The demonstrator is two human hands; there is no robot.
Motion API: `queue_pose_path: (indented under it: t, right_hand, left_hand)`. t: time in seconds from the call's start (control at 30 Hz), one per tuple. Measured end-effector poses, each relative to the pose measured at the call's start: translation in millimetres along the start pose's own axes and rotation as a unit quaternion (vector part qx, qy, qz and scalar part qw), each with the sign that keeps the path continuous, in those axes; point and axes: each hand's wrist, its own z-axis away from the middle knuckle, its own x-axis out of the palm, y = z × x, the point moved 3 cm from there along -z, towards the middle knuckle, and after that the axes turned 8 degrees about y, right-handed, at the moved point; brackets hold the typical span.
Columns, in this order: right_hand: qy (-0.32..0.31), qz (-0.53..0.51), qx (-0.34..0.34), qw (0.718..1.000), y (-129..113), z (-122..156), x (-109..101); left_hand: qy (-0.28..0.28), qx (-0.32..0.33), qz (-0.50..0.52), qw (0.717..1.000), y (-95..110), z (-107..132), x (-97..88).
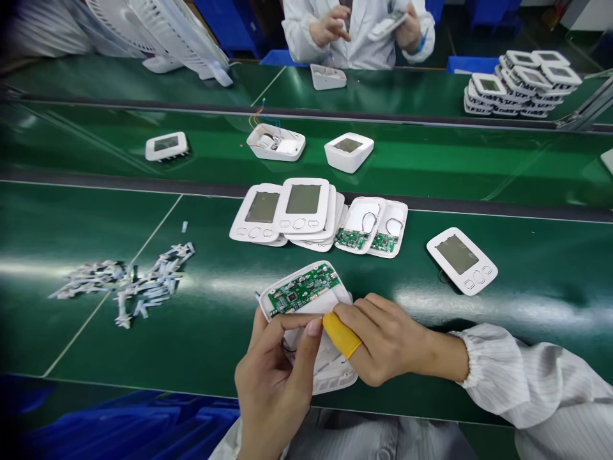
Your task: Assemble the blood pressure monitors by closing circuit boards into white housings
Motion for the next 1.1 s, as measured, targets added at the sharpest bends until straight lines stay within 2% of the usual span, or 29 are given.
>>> queue_pose_path:
  t: [0.07, 0.17, 0.23, 0.33, 0.4, 0.5, 0.57, 0.63, 0.8, 0.93, 1.1]
  right_hand:
    - [-0.019, -0.008, 0.027, 0.999, 1.8, 0.9, 2.7]
    - [-0.026, -0.027, 0.127, 0.991, 10.3, 0.1, 6.8]
    - [-0.022, -0.04, 0.183, 0.982, 16.7, -1.0, 9.2]
    - [-0.028, -0.069, 0.221, 0.972, 23.0, -1.9, 12.3]
    - [-0.031, -0.086, 0.228, 0.969, 24.2, -2.0, 13.2]
    - [-0.033, -0.1, 0.225, 0.969, 22.0, -3.6, 11.9]
    - [-0.032, -0.11, 0.236, 0.965, 20.0, -5.7, 9.4]
    - [-0.036, -0.124, 0.254, 0.958, 17.8, -8.4, 6.5]
    - [-0.054, -0.148, 0.287, 0.945, 8.7, -12.5, 3.6]
    - [-0.074, -0.15, 0.3, 0.939, 1.8, -10.0, 7.9]
    - [-0.052, -0.138, 0.324, 0.934, -0.4, -5.9, 11.3]
  left_hand:
    - [0.011, -0.015, 0.012, 1.0, -0.4, 0.8, 1.4]
    - [0.019, -0.057, 0.03, 0.998, -2.4, 1.7, -1.7]
    - [0.023, -0.086, 0.033, 0.995, -4.8, 0.5, -8.8]
    - [0.018, -0.159, 0.071, 0.985, -11.9, -3.9, -24.2]
    - [-0.035, -0.241, 0.127, 0.962, -19.3, -6.1, -31.2]
    - [-0.133, -0.342, 0.214, 0.905, -28.7, -6.0, -33.8]
    - [-0.142, -0.369, 0.25, 0.884, -33.1, -5.9, -32.7]
    - [-0.109, -0.376, 0.262, 0.882, -36.2, -6.5, -30.2]
    - [0.012, -0.362, 0.269, 0.892, -37.2, -4.0, -21.8]
    - [0.031, -0.336, 0.274, 0.9, -33.0, 8.6, -11.8]
    - [0.099, -0.254, 0.223, 0.936, -18.2, 20.6, -6.0]
